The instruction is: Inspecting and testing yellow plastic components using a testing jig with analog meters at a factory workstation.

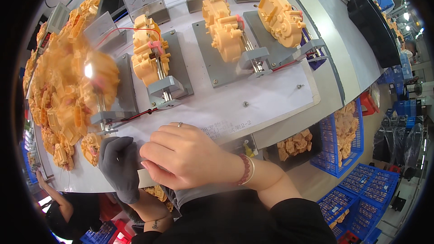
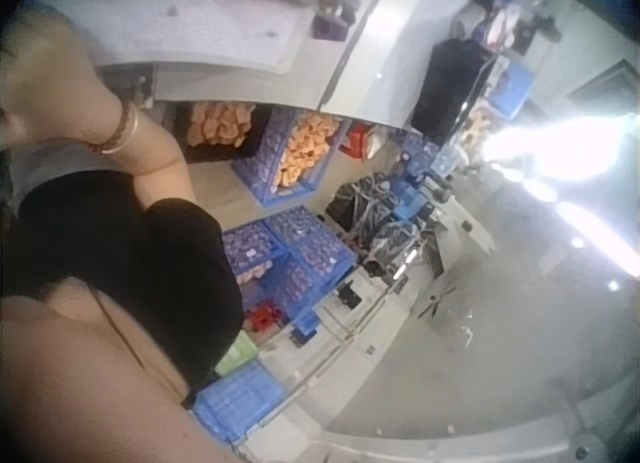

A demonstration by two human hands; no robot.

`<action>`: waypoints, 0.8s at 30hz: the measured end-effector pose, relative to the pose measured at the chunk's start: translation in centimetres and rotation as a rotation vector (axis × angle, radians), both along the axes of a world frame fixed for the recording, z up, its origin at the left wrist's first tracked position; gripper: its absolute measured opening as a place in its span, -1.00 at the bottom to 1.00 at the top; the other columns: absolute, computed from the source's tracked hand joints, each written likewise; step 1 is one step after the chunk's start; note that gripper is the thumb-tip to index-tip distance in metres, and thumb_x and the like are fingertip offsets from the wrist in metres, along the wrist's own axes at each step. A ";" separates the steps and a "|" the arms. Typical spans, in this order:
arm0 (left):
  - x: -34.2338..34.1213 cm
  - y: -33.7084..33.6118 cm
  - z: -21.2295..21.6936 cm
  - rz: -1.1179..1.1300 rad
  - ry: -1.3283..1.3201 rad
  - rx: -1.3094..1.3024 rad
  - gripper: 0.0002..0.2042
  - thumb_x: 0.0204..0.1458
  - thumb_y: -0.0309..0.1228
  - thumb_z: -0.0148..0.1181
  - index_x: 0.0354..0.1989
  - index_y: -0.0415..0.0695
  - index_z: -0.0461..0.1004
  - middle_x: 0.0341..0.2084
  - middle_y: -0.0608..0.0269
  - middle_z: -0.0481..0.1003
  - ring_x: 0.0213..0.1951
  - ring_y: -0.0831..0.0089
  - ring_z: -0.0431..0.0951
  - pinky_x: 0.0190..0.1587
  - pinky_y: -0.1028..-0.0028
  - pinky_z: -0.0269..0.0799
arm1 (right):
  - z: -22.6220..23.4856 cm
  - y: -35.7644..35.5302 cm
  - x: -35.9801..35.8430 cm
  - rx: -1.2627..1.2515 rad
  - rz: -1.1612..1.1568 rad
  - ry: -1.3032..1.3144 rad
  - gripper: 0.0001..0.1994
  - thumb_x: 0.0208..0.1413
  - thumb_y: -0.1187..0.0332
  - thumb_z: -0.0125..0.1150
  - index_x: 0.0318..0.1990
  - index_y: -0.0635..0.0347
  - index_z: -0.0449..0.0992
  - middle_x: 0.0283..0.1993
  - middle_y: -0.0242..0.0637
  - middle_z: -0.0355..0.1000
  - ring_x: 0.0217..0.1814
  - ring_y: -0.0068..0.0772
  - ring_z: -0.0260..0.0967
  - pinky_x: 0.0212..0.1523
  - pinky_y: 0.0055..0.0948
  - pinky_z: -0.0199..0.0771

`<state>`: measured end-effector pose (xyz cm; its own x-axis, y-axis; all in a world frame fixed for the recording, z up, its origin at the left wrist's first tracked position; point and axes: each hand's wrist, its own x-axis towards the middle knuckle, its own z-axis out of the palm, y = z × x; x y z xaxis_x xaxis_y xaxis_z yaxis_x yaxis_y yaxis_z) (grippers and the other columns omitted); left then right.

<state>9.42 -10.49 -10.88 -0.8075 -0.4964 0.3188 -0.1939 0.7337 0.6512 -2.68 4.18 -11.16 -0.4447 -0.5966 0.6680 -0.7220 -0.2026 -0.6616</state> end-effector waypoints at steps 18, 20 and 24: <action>-0.3 -0.5 -0.5 -0.020 -0.027 -0.089 -0.78 -0.29 -0.51 0.21 -0.37 -0.21 0.51 -0.44 0.14 0.44 -0.33 0.14 0.47 -0.28 0.34 0.38 | 0.0 -0.5 -0.1 0.050 -0.073 0.086 -0.79 -0.27 0.52 0.31 -0.37 0.23 0.51 -0.55 -0.32 0.33 -0.60 -0.29 0.28 -0.58 -0.40 0.32; -0.2 -0.8 -0.1 -0.066 -0.037 -0.086 -0.78 -0.30 -0.51 0.20 -0.38 -0.21 0.50 -0.44 0.13 0.43 -0.32 0.12 0.47 -0.27 0.35 0.38 | 0.1 -0.6 0.5 0.043 -0.092 0.019 -0.76 -0.18 0.49 0.28 -0.26 0.24 0.48 -0.45 -0.26 0.34 -0.46 -0.22 0.33 -0.44 -0.35 0.37; 0.3 -1.8 0.9 -0.149 -0.096 0.025 -0.83 -0.20 -0.54 0.19 -0.36 -0.22 0.50 -0.41 0.16 0.44 -0.30 0.21 0.47 -0.24 0.37 0.38 | 0.8 -2.2 1.1 0.033 -0.071 -0.113 -0.47 -0.09 0.48 0.24 0.12 0.29 0.31 -0.13 -0.06 0.34 -0.10 0.02 0.35 -0.09 -0.19 0.42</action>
